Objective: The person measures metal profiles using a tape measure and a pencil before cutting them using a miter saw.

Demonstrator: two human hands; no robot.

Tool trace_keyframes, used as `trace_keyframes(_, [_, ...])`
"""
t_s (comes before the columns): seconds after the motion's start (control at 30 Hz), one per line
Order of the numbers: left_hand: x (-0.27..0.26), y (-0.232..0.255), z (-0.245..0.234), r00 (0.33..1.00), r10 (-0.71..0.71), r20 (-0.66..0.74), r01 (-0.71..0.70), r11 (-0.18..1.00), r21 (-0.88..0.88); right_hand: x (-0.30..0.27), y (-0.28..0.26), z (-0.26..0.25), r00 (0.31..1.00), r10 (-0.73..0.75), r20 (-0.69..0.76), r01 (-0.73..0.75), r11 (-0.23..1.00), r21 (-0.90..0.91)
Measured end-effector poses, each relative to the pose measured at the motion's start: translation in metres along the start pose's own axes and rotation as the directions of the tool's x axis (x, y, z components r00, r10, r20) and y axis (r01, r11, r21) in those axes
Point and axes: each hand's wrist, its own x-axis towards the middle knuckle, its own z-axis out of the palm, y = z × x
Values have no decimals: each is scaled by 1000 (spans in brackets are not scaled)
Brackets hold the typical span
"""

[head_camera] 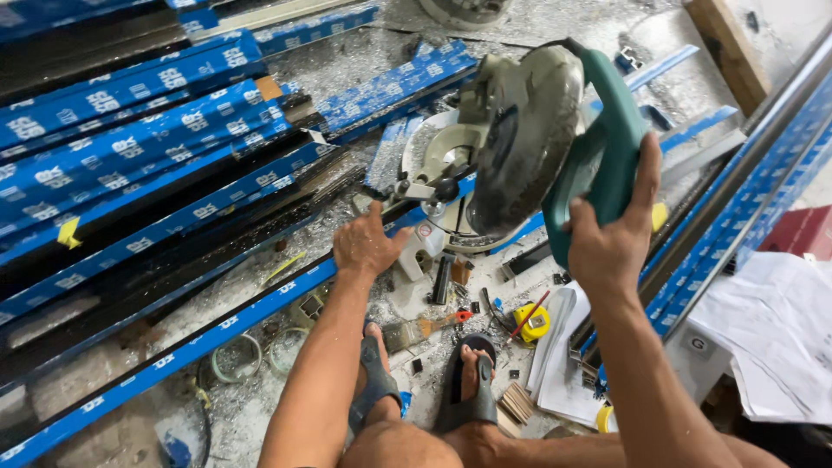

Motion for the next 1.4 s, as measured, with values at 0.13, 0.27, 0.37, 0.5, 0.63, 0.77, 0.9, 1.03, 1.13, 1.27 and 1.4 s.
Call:
trace_keyframes(0.13, [1,-4,7,1000,-11,-23,12,999,53,-25,21,17,1000,-26,11,24,993,118])
trace_keyframes(0.27, [-5,-2,5,996,-41,-74,38,998,-43,-30,39,27,988,-126,-85,137,981,136])
trace_keyframes(0.37, [-2,-3,4,999,-34,-31,34,999,4,-35,47,30,990,-125,-67,133,983,125])
trace_keyframes(0.5, [2,-9,14,1000,-14,-18,14,999,46,-41,47,31,990,-141,-16,142,979,147])
trace_keyframes(0.63, [2,-11,16,997,17,-75,-15,999,38,-43,48,32,990,-139,-14,140,978,152])
trace_keyframes(0.77, [2,-11,16,999,2,-51,1,998,56,-43,50,33,989,-145,-24,147,978,150])
trace_keyframes(0.9, [1,-9,13,1000,-10,-17,11,998,66,-43,47,32,987,-159,-23,161,976,148])
trace_keyframes(1.03, [0,-7,11,1000,-26,1,25,998,56,-43,49,33,988,-156,-19,157,973,168])
trace_keyframes(1.13, [0,-8,12,999,-3,-33,6,997,76,-44,46,32,985,-171,-20,172,972,158])
trace_keyframes(1.27, [0,-8,13,999,8,-47,-6,999,50,-45,43,32,983,-179,-28,182,971,155])
trace_keyframes(1.4, [1,-8,14,999,1,-50,0,1000,19,-45,38,32,981,-189,-33,192,970,149])
